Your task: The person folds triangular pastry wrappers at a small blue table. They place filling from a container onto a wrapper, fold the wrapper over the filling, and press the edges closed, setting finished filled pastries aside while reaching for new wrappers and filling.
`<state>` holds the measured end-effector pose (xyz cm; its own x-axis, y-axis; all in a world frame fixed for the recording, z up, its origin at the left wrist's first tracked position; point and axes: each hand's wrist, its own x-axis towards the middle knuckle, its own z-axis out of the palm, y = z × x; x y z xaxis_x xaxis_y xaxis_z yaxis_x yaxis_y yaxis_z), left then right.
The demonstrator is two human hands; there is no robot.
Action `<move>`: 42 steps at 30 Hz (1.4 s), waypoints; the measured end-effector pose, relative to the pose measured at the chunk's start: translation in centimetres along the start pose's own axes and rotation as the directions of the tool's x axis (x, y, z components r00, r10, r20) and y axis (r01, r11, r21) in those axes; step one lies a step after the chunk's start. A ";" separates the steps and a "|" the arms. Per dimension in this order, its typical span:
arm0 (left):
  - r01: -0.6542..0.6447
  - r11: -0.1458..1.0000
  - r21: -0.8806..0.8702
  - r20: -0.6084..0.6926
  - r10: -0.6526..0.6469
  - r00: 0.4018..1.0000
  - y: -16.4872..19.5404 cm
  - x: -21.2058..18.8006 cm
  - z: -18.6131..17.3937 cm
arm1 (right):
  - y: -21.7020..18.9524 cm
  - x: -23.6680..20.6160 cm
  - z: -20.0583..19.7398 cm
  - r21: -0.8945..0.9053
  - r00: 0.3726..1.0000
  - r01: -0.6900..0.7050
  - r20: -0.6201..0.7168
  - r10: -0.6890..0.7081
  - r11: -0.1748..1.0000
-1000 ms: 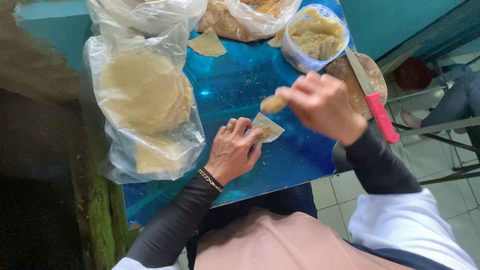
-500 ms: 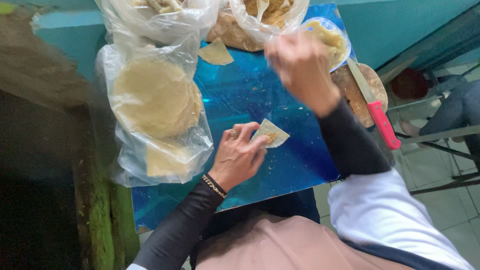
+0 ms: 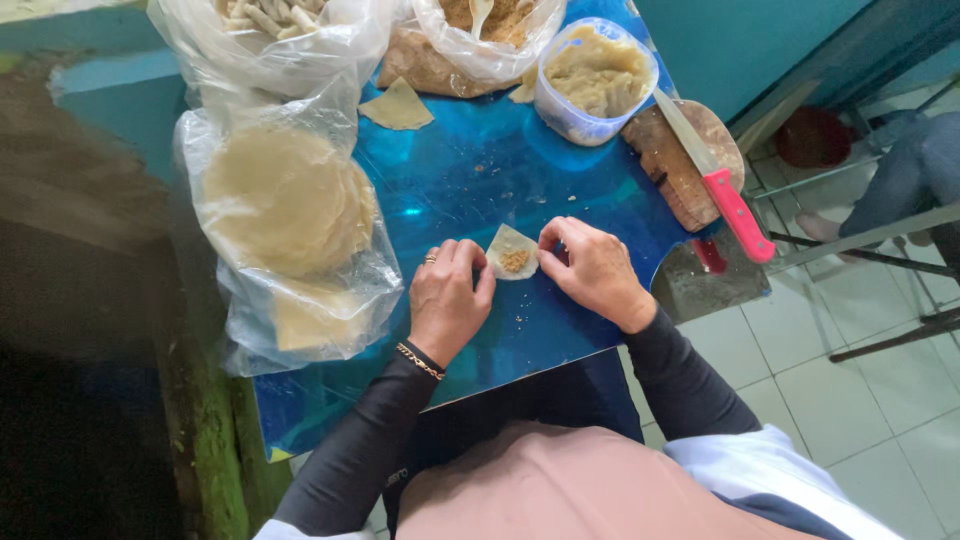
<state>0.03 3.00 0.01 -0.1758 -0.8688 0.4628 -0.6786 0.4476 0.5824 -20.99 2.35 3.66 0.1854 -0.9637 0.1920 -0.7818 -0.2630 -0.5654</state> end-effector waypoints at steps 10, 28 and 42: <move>-0.085 0.968 -0.235 0.020 0.093 0.995 0.7 0.4 0.3 | -1.5 -0.8 0.4 -0.015 0.973 0.210 -0.097 -0.211 0.978; -0.144 0.962 -0.231 0.050 0.159 0.986 -1.2 0.8 1.8 | 2.8 3.0 0.9 -0.022 0.872 0.478 0.127 -0.472 0.878; 0.140 0.961 -0.236 0.086 -0.123 0.989 -0.6 1.8 2.3 | 0.9 0.4 0.9 -0.231 0.846 0.515 -0.019 -0.533 0.826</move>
<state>-1.51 0.69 -1.03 -0.1512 -0.9323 0.3285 -0.5086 0.3583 0.7829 -21.06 1.64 2.47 0.5620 -0.6745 0.4787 -0.6876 -0.7027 -0.1828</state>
